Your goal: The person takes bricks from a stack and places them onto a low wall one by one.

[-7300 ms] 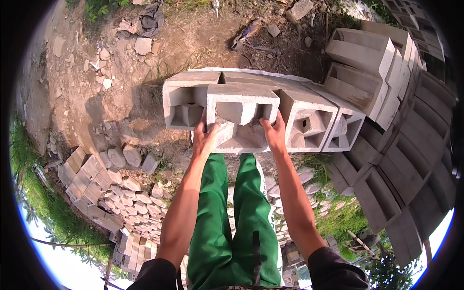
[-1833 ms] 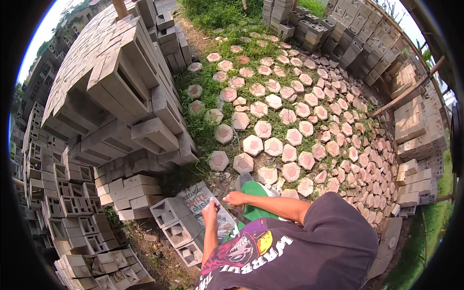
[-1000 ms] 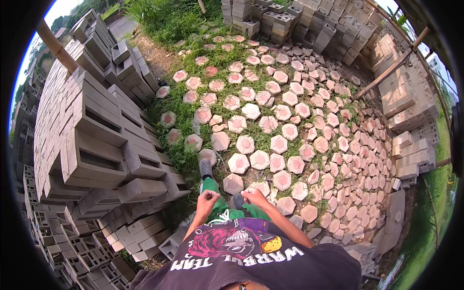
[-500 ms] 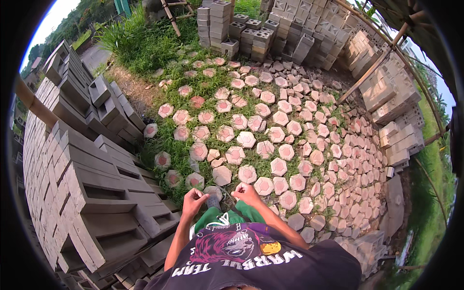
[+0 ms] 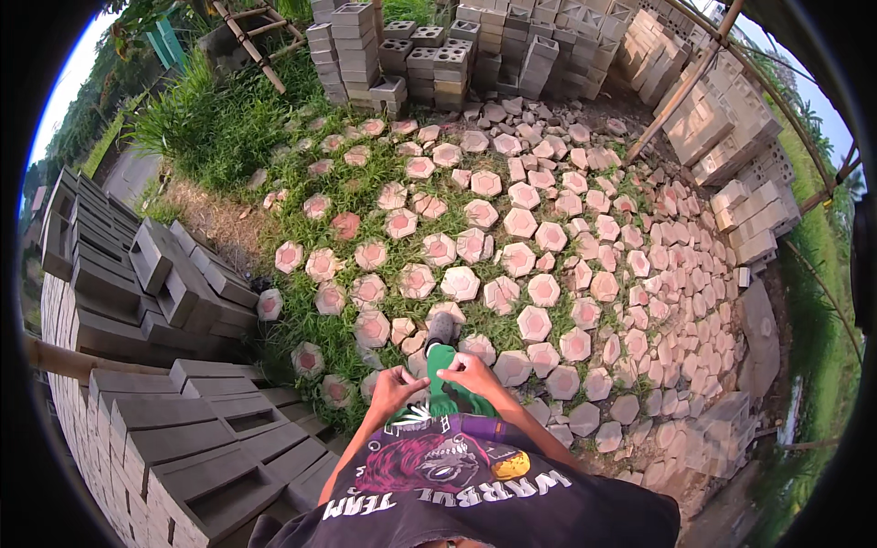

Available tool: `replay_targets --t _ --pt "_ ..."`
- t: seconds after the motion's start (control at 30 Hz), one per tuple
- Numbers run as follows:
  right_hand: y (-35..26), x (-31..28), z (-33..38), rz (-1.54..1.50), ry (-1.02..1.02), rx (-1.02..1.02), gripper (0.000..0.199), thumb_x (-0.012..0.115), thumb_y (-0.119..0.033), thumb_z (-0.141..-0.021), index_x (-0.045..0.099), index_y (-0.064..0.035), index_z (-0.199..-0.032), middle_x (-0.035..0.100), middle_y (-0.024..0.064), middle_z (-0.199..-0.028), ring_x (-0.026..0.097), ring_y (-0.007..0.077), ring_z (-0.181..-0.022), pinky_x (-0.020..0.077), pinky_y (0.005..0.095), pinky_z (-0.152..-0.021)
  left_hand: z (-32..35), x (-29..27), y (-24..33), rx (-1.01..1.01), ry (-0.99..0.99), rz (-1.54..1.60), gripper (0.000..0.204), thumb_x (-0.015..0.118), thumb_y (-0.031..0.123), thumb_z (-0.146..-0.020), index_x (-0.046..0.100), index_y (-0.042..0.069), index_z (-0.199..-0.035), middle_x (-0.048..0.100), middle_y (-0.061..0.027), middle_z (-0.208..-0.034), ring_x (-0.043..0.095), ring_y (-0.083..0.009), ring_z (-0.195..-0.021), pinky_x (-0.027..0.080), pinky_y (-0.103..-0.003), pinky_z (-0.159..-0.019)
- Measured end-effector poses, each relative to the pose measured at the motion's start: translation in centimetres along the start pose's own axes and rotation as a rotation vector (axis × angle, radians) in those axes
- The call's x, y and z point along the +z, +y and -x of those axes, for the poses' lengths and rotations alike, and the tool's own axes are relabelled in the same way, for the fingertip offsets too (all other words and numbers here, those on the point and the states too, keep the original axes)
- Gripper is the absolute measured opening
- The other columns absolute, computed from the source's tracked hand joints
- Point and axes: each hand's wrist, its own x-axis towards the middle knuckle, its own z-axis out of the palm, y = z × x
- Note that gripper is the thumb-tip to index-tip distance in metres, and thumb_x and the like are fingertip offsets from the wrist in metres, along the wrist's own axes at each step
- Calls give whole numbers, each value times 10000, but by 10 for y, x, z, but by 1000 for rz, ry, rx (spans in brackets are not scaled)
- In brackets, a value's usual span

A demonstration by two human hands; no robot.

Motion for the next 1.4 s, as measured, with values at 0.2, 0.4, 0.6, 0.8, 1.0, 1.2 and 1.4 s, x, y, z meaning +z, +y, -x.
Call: replay_targets --t 0.2,0.4,0.6,0.8,1.0,1.2,1.4 --pt "-76 -78 -141 80 72 -65 352 715 -352 -774 626 -16 -716 618 75 -656 551 128 -608 452 320 -582 -126 -28 79 152 171 -68 404 792 242 -734 490 51 -545 494 23 -514 387 -48 -482 332 -258 -435" --pt "-96 -139 -202 -17 173 -11 487 619 -462 -833 613 -11 -650 604 89 -583 583 182 -557 439 353 -561 -227 -35 154 158 211 0 442 745 242 -790 450 71 -510 471 30 -505 363 -42 -477 292 -241 -446" --pt "-55 -167 -249 -200 217 100 502 587 -441 -879 602 -3 -634 571 42 -550 529 121 -527 420 321 -537 -319 -7 177 133 5 -28 521 648 377 -871 531 35 -494 542 -16 -500 473 -62 -469 370 -246 -460" --pt "-61 -231 -327 -274 266 163 397 578 -330 -926 619 6 -719 596 13 -653 524 66 -584 437 234 -553 -429 12 249 169 -342 -138 526 434 349 -993 676 -29 -719 671 -76 -707 618 -139 -721 477 -287 -755" --pt "-50 -319 -434 -418 484 148 374 602 -312 -918 585 -20 -685 611 37 -671 552 79 -584 457 232 -557 -599 34 332 287 -605 -133 476 270 285 -984 548 -23 -1218 625 -161 -1129 591 -245 -1001 436 -360 -928" --pt "-95 -403 -509 -542 664 259 377 607 -353 -903 586 -16 -734 608 32 -667 541 79 -578 427 231 -531 -723 31 457 507 -662 -292 550 207 323 -950 540 -4 -1241 596 -207 -1178 584 -309 -1048 416 -387 -960" --pt "-132 -452 -572 -539 687 183 348 604 -328 -906 562 -24 -743 591 19 -666 533 70 -599 412 228 -540 -798 29 503 424 -589 -379 616 225 438 -1001 679 24 -1048 674 -181 -1001 621 -319 -948 439 -363 -921"
